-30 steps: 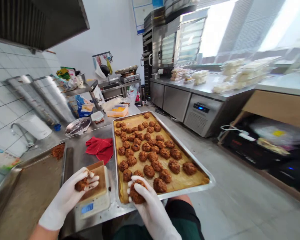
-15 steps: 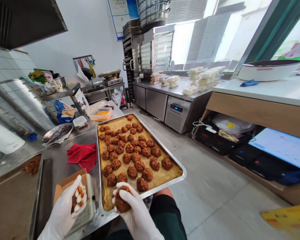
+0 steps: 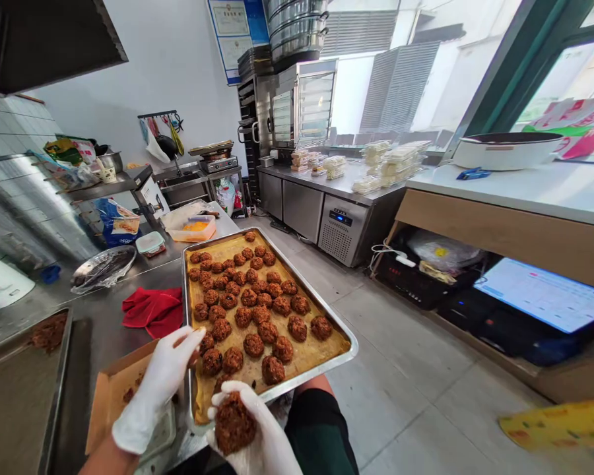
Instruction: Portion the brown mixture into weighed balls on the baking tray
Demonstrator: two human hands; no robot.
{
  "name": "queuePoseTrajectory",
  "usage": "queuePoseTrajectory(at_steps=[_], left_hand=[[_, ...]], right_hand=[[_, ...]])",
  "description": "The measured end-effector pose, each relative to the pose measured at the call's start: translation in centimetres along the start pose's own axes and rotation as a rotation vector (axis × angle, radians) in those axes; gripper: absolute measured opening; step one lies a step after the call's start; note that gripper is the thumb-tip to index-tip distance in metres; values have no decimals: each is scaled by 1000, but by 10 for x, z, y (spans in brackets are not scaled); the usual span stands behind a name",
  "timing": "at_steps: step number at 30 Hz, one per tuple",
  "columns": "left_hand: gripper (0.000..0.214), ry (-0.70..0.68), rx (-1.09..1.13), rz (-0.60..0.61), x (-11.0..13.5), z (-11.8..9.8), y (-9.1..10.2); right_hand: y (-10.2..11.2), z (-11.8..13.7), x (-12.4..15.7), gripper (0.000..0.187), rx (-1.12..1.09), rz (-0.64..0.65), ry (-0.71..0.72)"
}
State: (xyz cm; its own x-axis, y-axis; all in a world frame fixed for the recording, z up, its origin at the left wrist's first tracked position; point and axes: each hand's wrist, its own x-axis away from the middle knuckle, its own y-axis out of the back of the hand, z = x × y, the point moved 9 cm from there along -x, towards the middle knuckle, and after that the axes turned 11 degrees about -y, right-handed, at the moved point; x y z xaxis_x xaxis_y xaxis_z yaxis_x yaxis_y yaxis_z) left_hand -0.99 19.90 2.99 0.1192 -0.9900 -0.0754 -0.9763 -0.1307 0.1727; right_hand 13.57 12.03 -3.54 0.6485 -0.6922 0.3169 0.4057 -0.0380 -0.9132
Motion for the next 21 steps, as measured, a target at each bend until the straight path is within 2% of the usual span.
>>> queuePoseTrajectory(at_steps=[3,6,9,11,14,17,21], left_hand=[[33,-213,-329,50,-17,-34,-4],[37,-322,-543,-14,-5,-51,4],[31,-393,-503,27,35,-43,-10],[28,-537,-511,57,68,-38,-29],[40,-669,-613,-114,102,-27,-35],[36,-742,-670,-213,109,-21,-27],[36,-816,-785,-240,111,-24,-8]], right_hand=[[0,-1,-3,30,-36,-53,2],[1,6,-2,40,-59,-116,64],[-1,12,-2,42,-82,-105,132],[-8,11,-5,36,-82,-57,174],[-21,-1,-13,32,-75,-19,169],[-29,-16,-19,36,14,-62,161],[-27,-36,-22,37,178,-98,64]])
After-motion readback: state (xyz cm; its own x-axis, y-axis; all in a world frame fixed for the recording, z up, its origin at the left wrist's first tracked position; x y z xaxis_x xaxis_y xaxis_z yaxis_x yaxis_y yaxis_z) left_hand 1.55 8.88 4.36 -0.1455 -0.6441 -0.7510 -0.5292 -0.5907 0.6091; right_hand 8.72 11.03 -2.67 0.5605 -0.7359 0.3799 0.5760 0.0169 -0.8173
